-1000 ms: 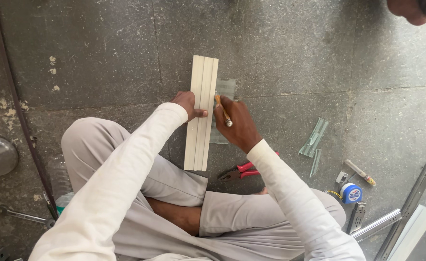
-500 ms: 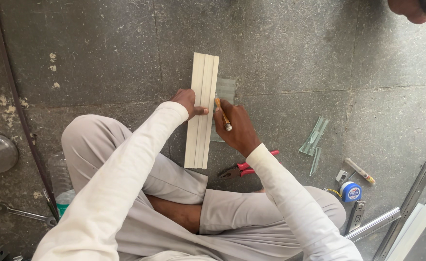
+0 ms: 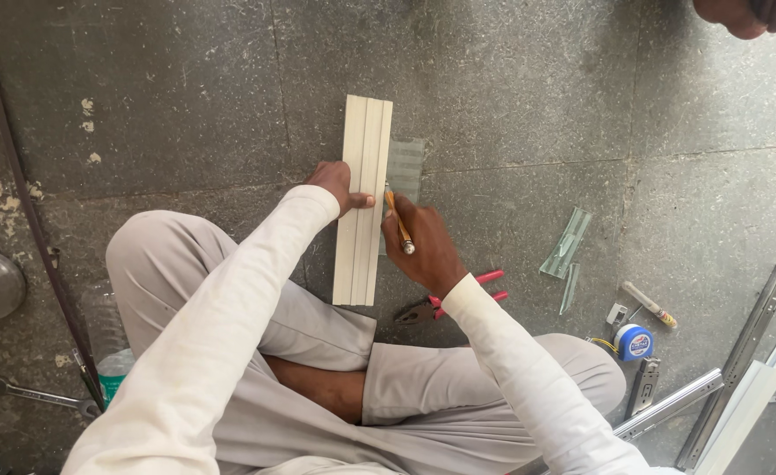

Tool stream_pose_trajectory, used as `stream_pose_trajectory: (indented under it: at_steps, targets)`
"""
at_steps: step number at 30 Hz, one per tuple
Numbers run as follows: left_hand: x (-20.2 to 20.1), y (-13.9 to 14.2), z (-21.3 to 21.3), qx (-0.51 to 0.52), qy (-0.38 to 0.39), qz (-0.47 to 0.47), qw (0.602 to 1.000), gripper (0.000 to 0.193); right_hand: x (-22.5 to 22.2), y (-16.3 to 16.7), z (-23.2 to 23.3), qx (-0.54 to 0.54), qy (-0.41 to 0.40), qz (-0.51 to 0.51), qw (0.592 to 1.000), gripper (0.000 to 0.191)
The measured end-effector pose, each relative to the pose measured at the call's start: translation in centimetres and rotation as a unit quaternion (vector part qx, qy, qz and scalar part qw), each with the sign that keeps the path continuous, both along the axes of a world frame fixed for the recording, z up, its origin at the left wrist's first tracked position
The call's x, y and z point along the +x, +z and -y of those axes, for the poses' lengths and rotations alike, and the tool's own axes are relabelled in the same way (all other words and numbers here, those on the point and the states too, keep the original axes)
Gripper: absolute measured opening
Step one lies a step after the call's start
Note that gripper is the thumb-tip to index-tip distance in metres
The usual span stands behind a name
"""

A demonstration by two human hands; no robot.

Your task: The person sits on the floor and uses a utility knife to score and cut a rectangular piece of glass. They use a white plastic profile as a straightedge guide to ensure a straight cut line. After scoring, the person snaps the glass along the scored line to separate it into two pieces.

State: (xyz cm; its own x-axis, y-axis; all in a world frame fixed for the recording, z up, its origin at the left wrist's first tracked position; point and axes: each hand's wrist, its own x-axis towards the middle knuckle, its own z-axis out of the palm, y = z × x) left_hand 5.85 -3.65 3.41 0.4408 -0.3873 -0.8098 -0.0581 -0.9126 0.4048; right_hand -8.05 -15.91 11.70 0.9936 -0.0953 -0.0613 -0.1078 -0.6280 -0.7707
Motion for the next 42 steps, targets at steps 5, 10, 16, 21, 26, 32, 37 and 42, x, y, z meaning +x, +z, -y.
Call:
stream_pose_trajectory:
  at_steps: [5, 10, 16, 21, 26, 32, 37, 42]
  targets:
    - [-0.1, -0.2, 0.2, 0.021, 0.014, -0.007, 1.000, 0.065, -0.3, 0.4, -0.3, 0.024, -0.006, -0.041, 0.999, 0.027]
    - [-0.2, -0.2, 0.1, 0.007, 0.013, 0.006, 1.000, 0.067, -0.7, 0.8, -0.6, 0.039, -0.019, -0.072, 0.996, 0.030]
    - [-0.4, 0.2, 0.2, 0.014, 0.029, 0.006, 0.999, 0.066, -1.4, 0.6, -1.0, 0.010, -0.010, -0.061, 0.998, 0.025]
    - [-0.5, 0.5, 0.3, 0.016, 0.042, 0.005, 0.999, 0.066, -2.0, 0.7, -1.2, 0.015, -0.007, -0.082, 0.997, 0.020]
    - [-0.5, 0.5, 0.3, 0.006, 0.051, 0.011, 0.999, 0.065, -2.3, 1.1, -1.7, 0.013, -0.007, -0.087, 0.996, 0.023]
    - [-0.5, 1.0, 0.2, 0.009, 0.066, 0.012, 0.998, 0.068, -3.0, 1.0, -2.1, -0.001, -0.007, -0.048, 0.999, 0.025]
    - [-0.6, 1.6, 0.4, 0.024, 0.080, 0.004, 0.997, 0.068, -3.6, 0.8, -2.3, 0.007, -0.005, -0.052, 0.999, 0.020]
    - [-0.8, 1.8, 0.3, 0.006, 0.081, 0.018, 0.997, 0.069, -3.8, 1.0, -2.2, 0.041, -0.021, -0.109, 0.993, 0.020]
